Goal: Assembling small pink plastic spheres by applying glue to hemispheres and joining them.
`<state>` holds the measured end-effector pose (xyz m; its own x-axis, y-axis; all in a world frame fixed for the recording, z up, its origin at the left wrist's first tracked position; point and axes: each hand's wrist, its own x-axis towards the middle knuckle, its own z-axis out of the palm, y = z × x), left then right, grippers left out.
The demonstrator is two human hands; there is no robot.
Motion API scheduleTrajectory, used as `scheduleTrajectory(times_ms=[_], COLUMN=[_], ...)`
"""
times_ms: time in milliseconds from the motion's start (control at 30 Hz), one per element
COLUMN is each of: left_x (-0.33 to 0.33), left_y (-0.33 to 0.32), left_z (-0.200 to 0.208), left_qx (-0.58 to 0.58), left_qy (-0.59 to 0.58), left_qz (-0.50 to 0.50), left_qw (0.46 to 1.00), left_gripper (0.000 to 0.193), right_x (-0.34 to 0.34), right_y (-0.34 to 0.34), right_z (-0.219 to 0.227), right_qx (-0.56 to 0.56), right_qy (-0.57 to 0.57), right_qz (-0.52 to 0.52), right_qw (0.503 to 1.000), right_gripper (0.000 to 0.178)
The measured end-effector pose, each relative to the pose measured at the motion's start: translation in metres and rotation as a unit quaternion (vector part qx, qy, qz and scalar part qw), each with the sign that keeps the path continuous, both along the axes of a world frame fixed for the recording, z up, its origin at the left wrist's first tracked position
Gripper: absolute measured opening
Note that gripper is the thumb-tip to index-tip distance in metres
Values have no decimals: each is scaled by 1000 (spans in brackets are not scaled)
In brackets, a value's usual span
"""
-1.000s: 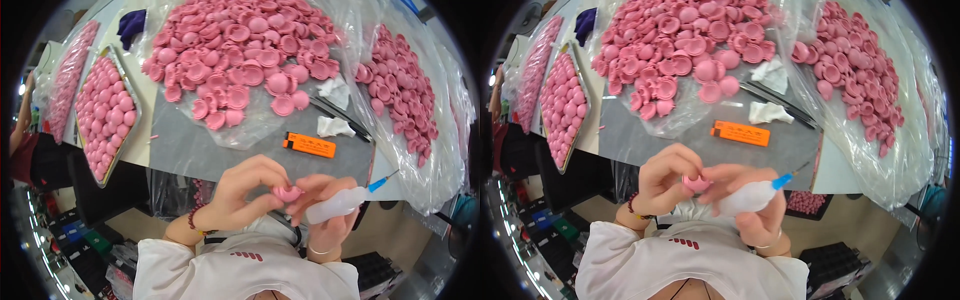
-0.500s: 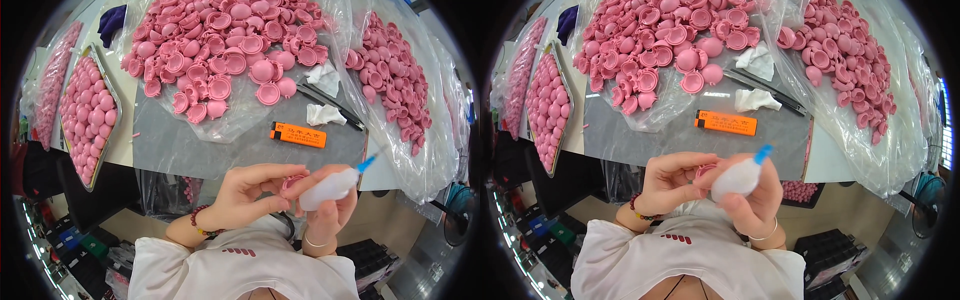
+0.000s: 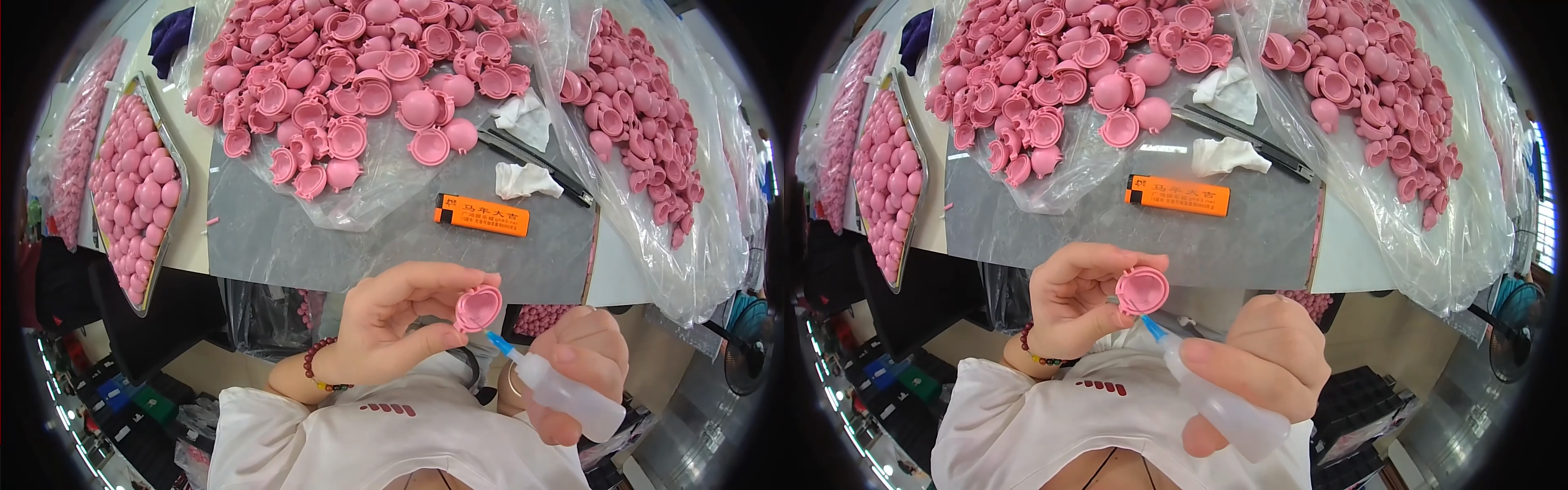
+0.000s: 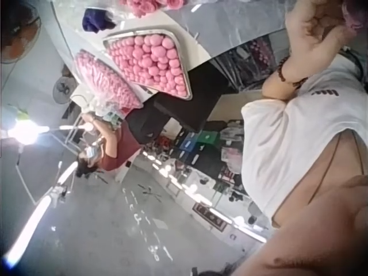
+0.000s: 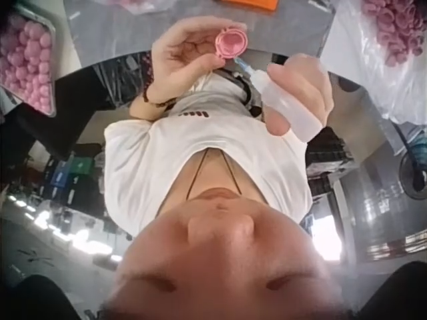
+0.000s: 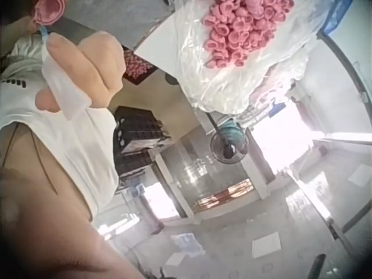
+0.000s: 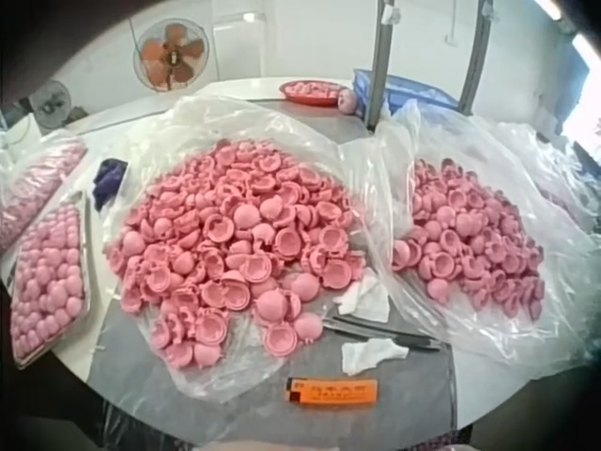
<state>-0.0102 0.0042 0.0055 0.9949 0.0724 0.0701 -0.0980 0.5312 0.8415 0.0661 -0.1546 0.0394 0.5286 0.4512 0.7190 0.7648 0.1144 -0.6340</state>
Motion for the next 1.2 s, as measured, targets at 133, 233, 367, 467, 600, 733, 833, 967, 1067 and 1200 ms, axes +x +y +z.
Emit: scheduleTrajectory(times_ms=[133, 233, 367, 467, 600, 733, 833, 967, 1067, 1200], left_x=[-1, 0, 0, 0, 0, -2, -2, -3, -1, 1], left_y=[1, 1, 1, 1, 3, 4, 4, 7, 8, 1], left_z=[1, 3, 3, 4, 6, 7, 9, 12, 11, 9], left_qx=[7, 10, 16, 31, 41, 52, 69, 209, 323, 395], left_qy=[3, 4, 2, -1, 3, 1, -1, -29, -85, -136], left_qz=[-4, -9, -2, -1, -7, -3, 14, 56, 96, 169], left_qw=[1000, 1000, 1000, 1000, 999, 999, 997, 976, 938, 893], left_gripper=[40, 41, 40, 40, 42, 42, 39, 38, 39, 41], right_x=[-3, -4, -1, -1, 1, 2, 3, 1, 1, 1], right_y=[4, 4, 4, 6, 7, 8, 8, 8, 9, 8], right_z=[-3, -3, -2, -4, -4, -6, -8, -8, -9, -10], right_qx=[3, -6, 28, 77, 35, 59, 40, 29, 36, 93], right_qy=[-5, 1, 9, 42, 8, 3, -10, -3, -17, 11], right_qz=[-8, -16, -1, -40, -19, -31, -36, -37, -46, -37], right_qw=[1000, 1000, 1000, 995, 999, 998, 998, 999, 998, 995], right_gripper=[58, 58, 58, 55, 59, 60, 60, 60, 59, 57])
